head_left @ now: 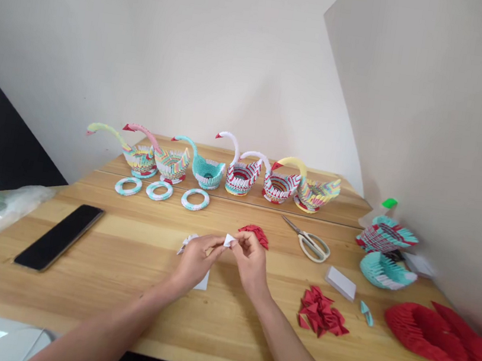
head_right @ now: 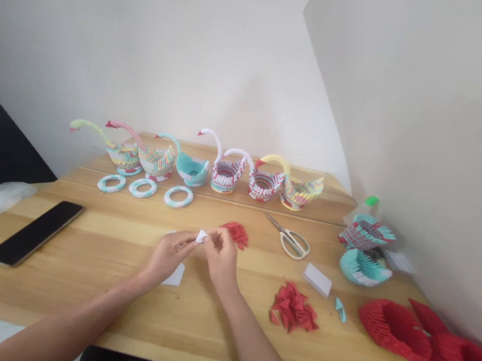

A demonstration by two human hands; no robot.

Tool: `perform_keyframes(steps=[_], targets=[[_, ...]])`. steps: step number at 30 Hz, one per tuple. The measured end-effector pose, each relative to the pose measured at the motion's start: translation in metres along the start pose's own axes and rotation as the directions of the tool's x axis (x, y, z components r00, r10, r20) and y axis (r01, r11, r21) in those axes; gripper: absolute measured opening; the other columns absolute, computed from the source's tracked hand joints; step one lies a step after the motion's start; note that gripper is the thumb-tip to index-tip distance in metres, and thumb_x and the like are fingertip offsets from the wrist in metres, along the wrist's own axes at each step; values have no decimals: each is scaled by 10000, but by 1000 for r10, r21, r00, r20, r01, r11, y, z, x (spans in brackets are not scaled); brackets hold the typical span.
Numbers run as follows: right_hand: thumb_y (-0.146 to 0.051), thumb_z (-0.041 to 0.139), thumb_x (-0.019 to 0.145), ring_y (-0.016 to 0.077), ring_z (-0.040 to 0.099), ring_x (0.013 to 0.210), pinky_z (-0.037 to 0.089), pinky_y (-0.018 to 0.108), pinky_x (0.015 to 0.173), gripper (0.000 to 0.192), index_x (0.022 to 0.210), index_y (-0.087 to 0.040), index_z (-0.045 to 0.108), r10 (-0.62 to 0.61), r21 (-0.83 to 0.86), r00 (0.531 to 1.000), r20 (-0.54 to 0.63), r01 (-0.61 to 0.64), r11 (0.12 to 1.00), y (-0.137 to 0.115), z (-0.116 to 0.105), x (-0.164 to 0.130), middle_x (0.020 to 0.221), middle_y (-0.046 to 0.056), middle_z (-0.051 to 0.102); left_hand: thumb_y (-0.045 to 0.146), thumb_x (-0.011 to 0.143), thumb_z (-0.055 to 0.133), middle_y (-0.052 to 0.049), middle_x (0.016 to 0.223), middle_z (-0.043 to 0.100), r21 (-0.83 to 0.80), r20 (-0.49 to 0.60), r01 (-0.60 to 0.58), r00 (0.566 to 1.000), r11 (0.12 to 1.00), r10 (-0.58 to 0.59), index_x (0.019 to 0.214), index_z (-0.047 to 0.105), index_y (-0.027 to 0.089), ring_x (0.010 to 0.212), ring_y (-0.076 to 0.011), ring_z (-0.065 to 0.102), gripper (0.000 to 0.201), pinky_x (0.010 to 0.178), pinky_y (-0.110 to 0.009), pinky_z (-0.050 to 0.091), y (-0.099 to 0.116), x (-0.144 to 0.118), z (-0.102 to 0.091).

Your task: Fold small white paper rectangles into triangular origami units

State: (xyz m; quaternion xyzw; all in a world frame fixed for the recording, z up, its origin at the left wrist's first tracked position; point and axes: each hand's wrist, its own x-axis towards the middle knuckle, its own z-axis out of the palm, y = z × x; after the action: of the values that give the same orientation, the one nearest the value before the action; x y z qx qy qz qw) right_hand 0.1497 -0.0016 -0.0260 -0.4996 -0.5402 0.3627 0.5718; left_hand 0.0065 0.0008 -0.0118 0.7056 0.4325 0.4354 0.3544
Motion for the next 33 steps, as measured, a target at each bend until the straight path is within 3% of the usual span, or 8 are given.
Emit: perform_keyframes(steps=[4, 11, 16, 19, 24, 33], targets=[[-267, 556, 825, 163, 574, 766, 469, 288, 736, 295, 1112, -204, 577, -53, -67, 997, 64, 57, 996, -3, 2, -3, 826, 15, 591, 269, 872, 526, -30, 874, 714, 42, -50, -23, 998, 999, 25, 893, 708, 204, 782, -164, 637, 195, 709, -225, 435, -1, 1, -1], [-244, 535, 839, 191, 592, 862, 480, 315, 796, 263, 1086, -208, 618, -139, -151, 983, 118, 156, 976, -6, 3, -8, 949, 59, 635, 289, 847, 530, -29, 808, 695, -35, -69, 36, 997, 999, -38, 788, 688, 183, 752, -159, 614, 199, 689, -223, 422, 0, 2, -2], [-290, 588, 815, 178, 579, 781, 480, 296, 753, 247, 1042, -199, 621, -84, -126, 991, 104, 97, 987, -4, 8, -11, 825, 33, 612, 223, 759, 540, -19, 683, 648, -272, -21, 225, 971, 936, -239, 655, 629, 146, 688, -144, 586, 157, 674, -227, 436, 0, 6, -4], [-359, 602, 808, 175, 586, 770, 481, 289, 733, 247, 986, -192, 640, 19, 7, 987, 160, -21, 1000, -7, 7, -8, 816, 31, 629, 225, 720, 546, 7, 591, 581, -300, -10, 280, 955, 912, -297, 587, 566, 144, 603, -118, 526, 157, 612, -217, 409, 0, 8, -7], [-399, 604, 804, 166, 594, 748, 478, 296, 735, 233, 828, -173, 656, 122, 184, 971, 207, -161, 970, -12, -1, -1, 782, 29, 653, 287, 750, 549, 12, 608, 566, -253, 47, 237, 971, 938, -233, 617, 570, 147, 611, -112, 500, 194, 607, -219, 394, 1, 8, -8], [-366, 630, 790, 159, 580, 715, 460, 280, 704, 190, 779, -176, 629, 75, 106, 976, 202, -98, 989, -9, -3, 0, 742, 20, 641, 293, 819, 484, 6, 630, 557, -250, 58, 157, 987, 955, -148, 641, 547, 156, 642, -120, 521, 232, 639, -224, 416, 5, 6, -10]])
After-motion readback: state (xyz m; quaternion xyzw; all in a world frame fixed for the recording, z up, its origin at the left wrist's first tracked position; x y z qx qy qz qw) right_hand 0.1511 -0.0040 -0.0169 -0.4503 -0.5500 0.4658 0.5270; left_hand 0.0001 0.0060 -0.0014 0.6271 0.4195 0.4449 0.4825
